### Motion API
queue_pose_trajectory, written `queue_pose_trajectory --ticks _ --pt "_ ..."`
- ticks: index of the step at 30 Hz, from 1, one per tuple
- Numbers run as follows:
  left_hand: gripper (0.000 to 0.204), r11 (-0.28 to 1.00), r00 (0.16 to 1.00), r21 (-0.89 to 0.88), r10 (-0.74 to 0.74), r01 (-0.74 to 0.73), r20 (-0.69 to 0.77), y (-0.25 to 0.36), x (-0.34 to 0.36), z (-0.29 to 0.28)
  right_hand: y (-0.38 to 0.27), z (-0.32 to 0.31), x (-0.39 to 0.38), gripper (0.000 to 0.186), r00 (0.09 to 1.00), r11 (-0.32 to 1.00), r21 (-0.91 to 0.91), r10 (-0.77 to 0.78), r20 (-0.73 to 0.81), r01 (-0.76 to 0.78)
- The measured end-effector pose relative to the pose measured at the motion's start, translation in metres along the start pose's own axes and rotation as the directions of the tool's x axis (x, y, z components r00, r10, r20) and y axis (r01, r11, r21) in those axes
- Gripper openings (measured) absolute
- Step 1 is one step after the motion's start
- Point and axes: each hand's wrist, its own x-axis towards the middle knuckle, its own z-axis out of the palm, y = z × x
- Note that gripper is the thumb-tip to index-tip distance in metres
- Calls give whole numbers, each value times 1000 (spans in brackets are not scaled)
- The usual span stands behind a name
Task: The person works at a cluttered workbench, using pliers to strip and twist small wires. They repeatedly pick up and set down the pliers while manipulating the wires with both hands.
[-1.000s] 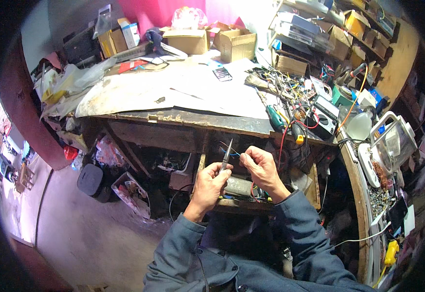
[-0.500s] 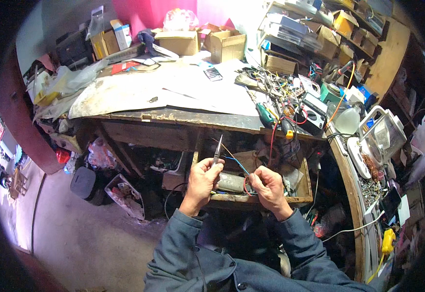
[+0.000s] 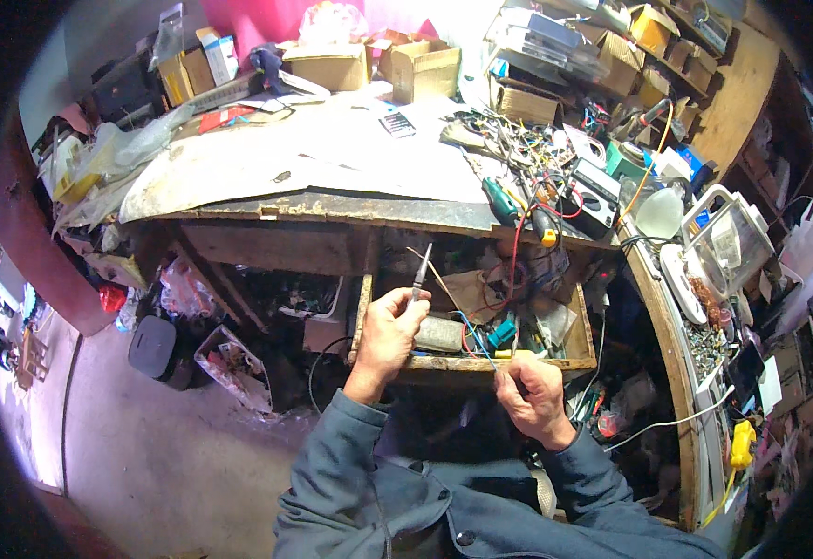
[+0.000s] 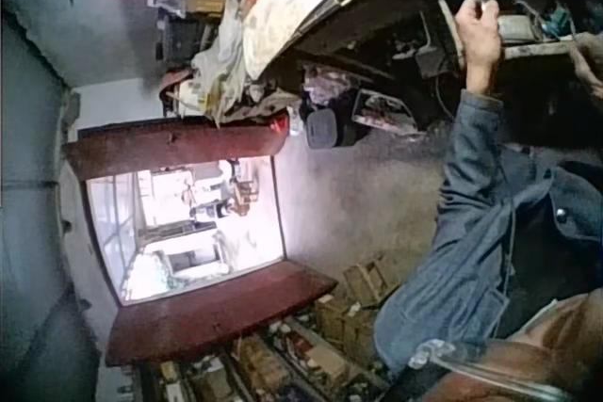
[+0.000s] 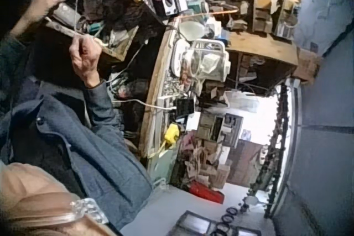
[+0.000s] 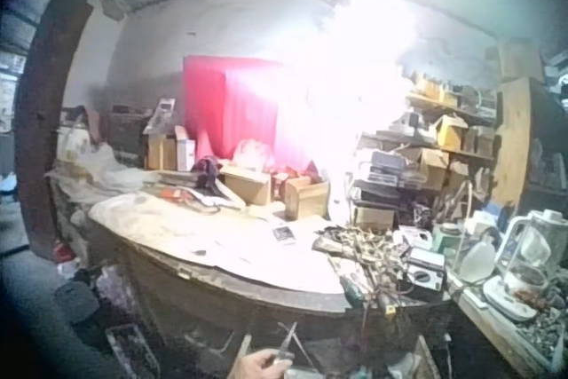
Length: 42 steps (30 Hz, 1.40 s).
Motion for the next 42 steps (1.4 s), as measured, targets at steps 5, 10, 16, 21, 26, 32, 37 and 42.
queue_pose_trajectory --ticks 5,10,16,21,26,32,37,42 --pt "20 996 999 83 39 -40 18 -1 -2 -2 -17 -8 -4 18 997 996 -79 35 62 -30" --pt "19 994 1000 104 18 -20 20 5 -3 0 -21 -3 -7 19 991 983 -161 -73 113 91" --pt "19 988 995 120 90 -94 40 -2 -1 1 -24 8 -9 25 978 974 -145 -155 143 176" --pt "19 985 994 139 95 -101 49 -2 -1 -1 -27 14 -12 25 963 969 -143 -170 210 202" --pt "16 997 992 -38 63 -67 -105 -5 14 -17 -45 24 -46 25 853 927 -49 -320 412 371" --pt "18 994 996 63 90 -88 -30 -2 7 -13 -41 5 -24 19 956 975 -51 -199 217 214" --pt "16 991 1000 -135 3 0 21 7 4 -13 -58 19 1 15 984 988 -1 -156 88 157" --pt "16 1000 1000 3 1 -1 8 7 4 -11 -80 76 59 17 950 941 151 -312 32 304"
